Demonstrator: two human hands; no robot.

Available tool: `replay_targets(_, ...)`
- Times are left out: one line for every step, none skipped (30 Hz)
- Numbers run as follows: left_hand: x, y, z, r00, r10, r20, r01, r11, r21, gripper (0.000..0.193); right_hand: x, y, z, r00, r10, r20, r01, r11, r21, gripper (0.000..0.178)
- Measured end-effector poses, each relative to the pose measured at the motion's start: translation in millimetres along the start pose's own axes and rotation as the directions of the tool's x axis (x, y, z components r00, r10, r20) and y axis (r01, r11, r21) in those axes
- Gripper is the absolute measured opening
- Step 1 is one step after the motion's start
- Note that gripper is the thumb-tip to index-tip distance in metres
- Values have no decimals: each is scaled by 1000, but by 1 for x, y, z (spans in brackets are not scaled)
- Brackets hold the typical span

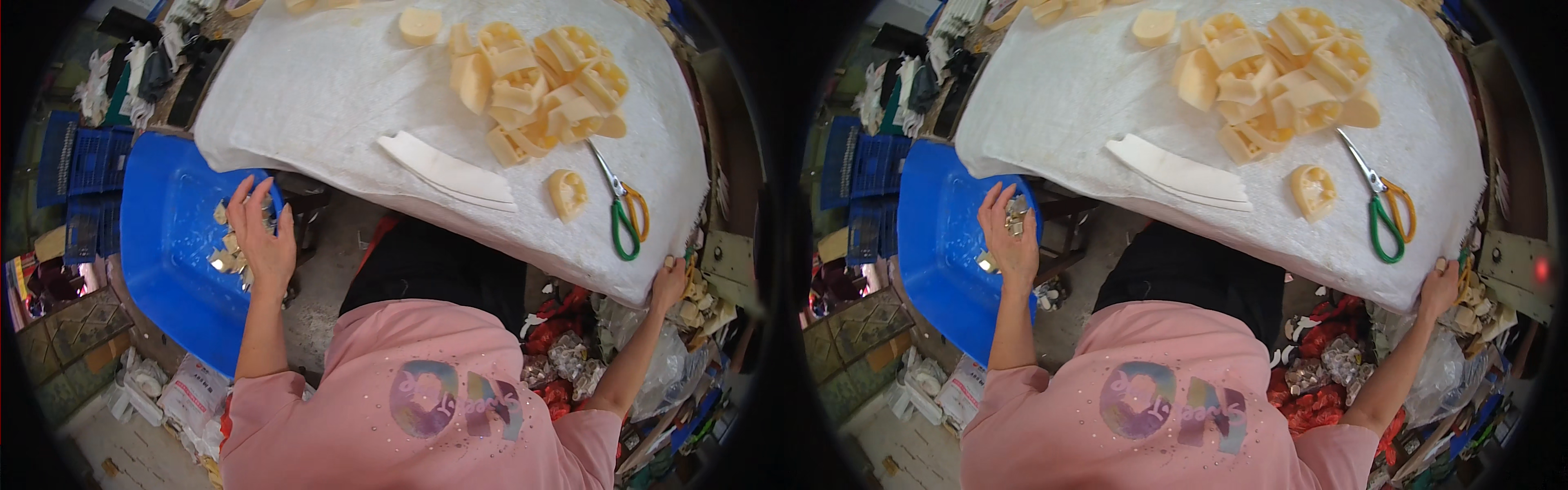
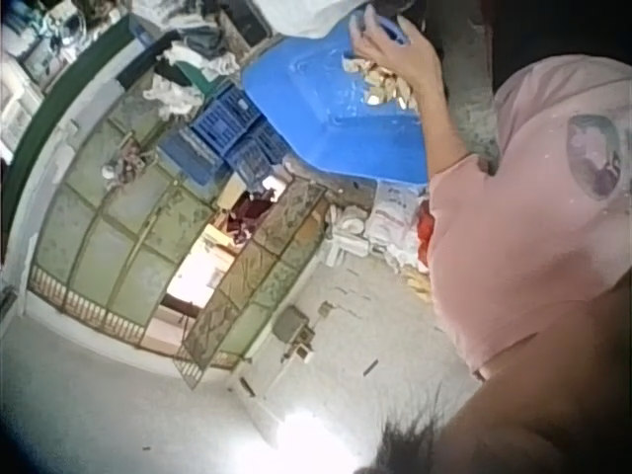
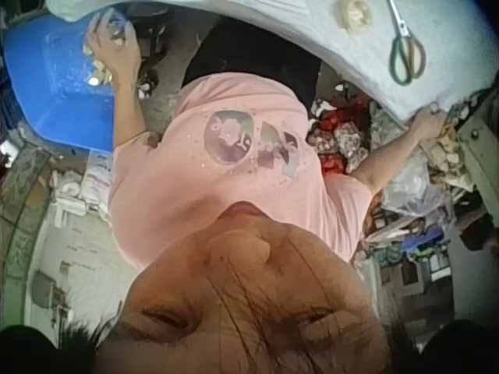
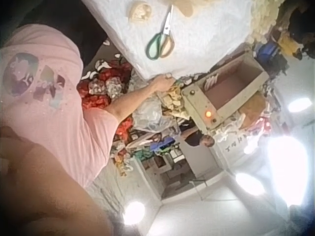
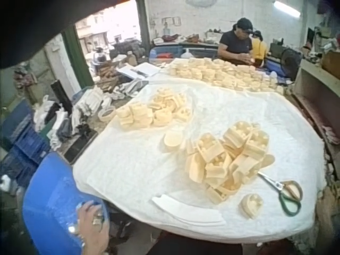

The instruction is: Trimming white foam padding and fitting it into yellow plastic shoe components or lasts.

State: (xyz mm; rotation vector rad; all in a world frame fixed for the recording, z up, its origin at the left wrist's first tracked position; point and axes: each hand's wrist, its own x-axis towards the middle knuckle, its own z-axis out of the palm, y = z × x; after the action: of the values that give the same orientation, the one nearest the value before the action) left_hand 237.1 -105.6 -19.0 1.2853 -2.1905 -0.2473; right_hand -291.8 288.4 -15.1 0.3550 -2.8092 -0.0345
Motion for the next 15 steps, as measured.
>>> replay_targets(7, 16, -1, 994, 105, -39, -106, 994, -14, 39, -1, -6, -5, 1000, 7, 30, -7, 1000, -23, 25)
replay_targets(9, 24, 1, 993, 110, -36, -111, 993, -35, 39, -2, -7, -10, 998, 16, 59, -13, 999, -45, 25)
replay_targets(11, 30, 0, 982, 190, -4, -189, 975, -114, 37, -5, -4, -10, 999, 27, 47, -24, 998, -58, 25)
replay_targets(14, 37, 1, 962, 271, 19, -262, 945, -193, 35, -9, -1, -6, 998, 59, -5, -60, 993, -97, 28)
replay_targets(17, 47, 3, 957, 290, 11, -278, 928, -249, 31, -10, 2, -6, 994, 90, -58, -97, 986, -134, 32)
replay_targets(17, 52, 7, 957, 290, 9, -278, 925, -258, 31, -13, -8, -13, 994, 93, -65, -101, 985, -141, 32)
replay_targets(17, 55, 11, 947, 319, 32, -293, 903, -315, 28, -20, -25, -21, 969, 47, -244, -83, 987, -139, 30)
replay_targets(17, 60, 15, 936, 348, 54, -305, 877, -370, 26, -20, -34, -28, 911, 0, -413, -64, 988, -142, 28)
replay_targets(19, 65, 24, 917, 399, 4, -366, 846, -388, 28, -12, -34, -36, 889, -165, -428, 195, 980, 27, 30)
replay_targets(19, 72, 28, 916, 401, 6, -366, 844, -392, 28, -21, -68, -54, 934, -110, -341, 220, 928, 300, 26)
replay_targets(20, 79, 30, 891, 454, 16, -410, 818, -404, 26, -44, -119, -76, 967, -81, -240, 204, 809, 551, 23)
replay_targets(21, 86, 34, 863, 505, 20, -452, 789, -417, 23, -61, -151, -88, 913, -287, -290, 407, 692, 596, 21)
replay_targets(20, 92, 38, 846, 533, -1, -485, 768, -418, 26, -83, -189, -97, 862, -431, -266, 490, 577, 653, 25)
replay_targets(19, 96, 42, 848, 530, -5, -484, 770, -416, 26, -104, -223, -102, 789, -546, -281, 560, 451, 695, 32)
replay_targets(18, 99, 48, 832, 555, -12, -505, 747, -434, 28, -127, -256, -116, 741, -633, -225, 523, 335, 783, 29)
